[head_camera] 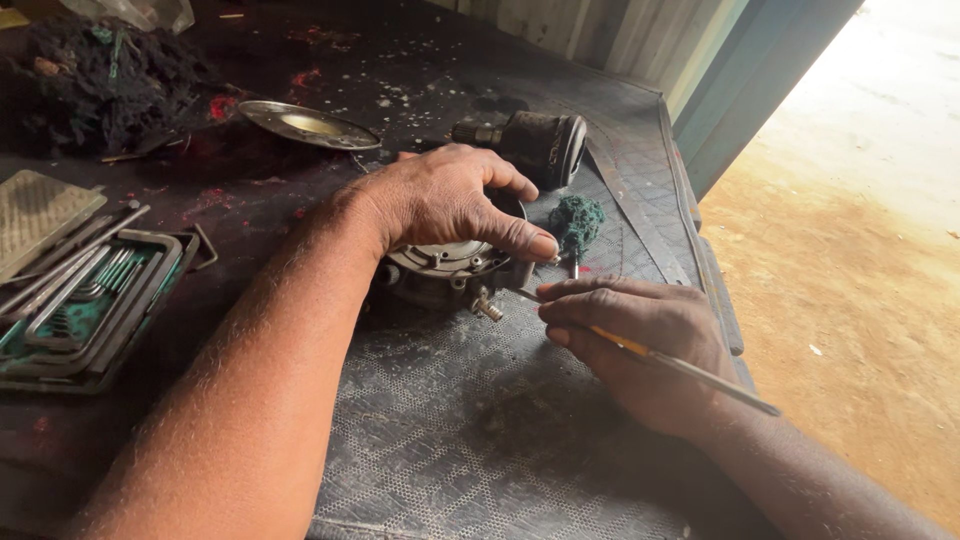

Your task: The person uses a screwdriver and an Allen key to disassemble and clean a carburetor on a workbench. They remove small components, scrape internal surfaces, and wipe parts with a cloth while handling various tools and hardware.

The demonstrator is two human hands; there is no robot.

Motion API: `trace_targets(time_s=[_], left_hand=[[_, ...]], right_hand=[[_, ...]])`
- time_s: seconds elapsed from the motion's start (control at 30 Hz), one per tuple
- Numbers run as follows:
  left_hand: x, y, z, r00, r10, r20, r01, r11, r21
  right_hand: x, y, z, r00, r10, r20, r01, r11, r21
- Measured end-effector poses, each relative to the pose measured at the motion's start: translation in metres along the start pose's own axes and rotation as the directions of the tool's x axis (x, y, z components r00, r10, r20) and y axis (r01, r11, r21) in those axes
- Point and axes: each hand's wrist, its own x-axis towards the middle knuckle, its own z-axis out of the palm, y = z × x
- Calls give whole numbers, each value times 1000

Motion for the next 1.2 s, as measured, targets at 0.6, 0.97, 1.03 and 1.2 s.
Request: trace_targets(time_s=[0.6, 0.97, 1.03, 1.2], left_hand=[[-2, 2, -1, 1000, -18, 7, 19, 999, -51], [-2, 3, -2, 998, -55, 29, 56, 997, -56], [-3, 3, -2, 999, -36, 11, 36, 999, -22], [-3, 5, -2, 1000, -1, 1, 1, 1000, -6]], right_hand=[[0, -1, 0, 997, 79, 26, -80, 996, 35], [1, -2, 1, 999, 24, 37, -25, 999, 34], [2, -1, 1, 996, 69, 48, -71, 997, 36], [4, 1, -1, 990, 131, 54, -132, 991, 27]])
